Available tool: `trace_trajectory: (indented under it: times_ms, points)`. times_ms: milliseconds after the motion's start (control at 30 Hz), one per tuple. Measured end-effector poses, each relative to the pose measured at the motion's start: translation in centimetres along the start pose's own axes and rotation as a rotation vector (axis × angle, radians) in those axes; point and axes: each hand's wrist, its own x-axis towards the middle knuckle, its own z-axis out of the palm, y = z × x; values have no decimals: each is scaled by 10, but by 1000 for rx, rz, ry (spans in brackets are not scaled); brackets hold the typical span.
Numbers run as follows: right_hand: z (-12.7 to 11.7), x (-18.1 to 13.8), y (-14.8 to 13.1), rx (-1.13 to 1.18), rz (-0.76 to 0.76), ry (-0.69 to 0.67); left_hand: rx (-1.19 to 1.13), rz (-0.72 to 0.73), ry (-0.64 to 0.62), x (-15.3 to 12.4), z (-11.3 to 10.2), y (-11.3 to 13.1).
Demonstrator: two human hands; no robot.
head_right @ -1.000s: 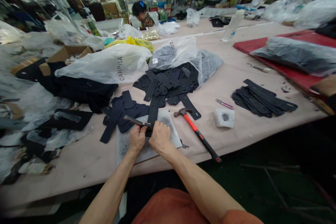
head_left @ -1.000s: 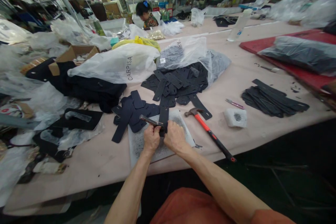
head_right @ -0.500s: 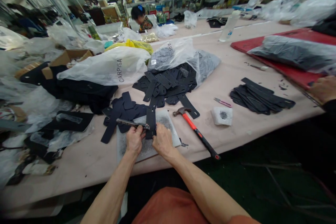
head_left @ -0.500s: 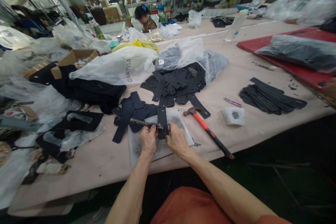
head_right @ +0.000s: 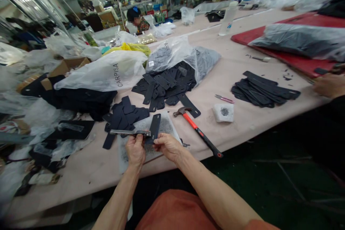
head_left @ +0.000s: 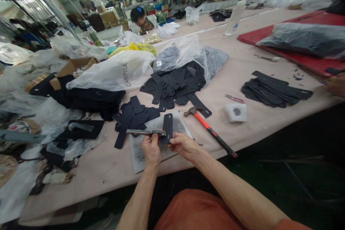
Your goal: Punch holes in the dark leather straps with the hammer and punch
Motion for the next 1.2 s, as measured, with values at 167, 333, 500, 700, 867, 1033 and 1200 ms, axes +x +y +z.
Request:
trace_trajectory:
  times_ms: [167, 333, 500, 700, 867, 1033, 1200]
  points:
    - [1, -2, 0, 87, 24, -96, -15, -16, -12, -10, 5, 4]
    - [-4, -6, -1, 36, -13, -135, -46, -10, -16, -19, 8, 8]
    - [-9, -11, -4, -114, 54, -88, 155, 116, -68, -25, 2, 16]
    - [-5, -14, -1, -123, 61, 107, 365, 234, -166, -28, -1, 30]
    - [4, -21, 1, -36, -28, 67, 412, 251, -159, -30, -1, 33]
    - [9, -19, 6, -203, -165, 158, 398, 251, -155, -30, -4, 28]
    - [4, -15, 9, -103, -130, 136, 253, 143, -57, -30, -7, 17]
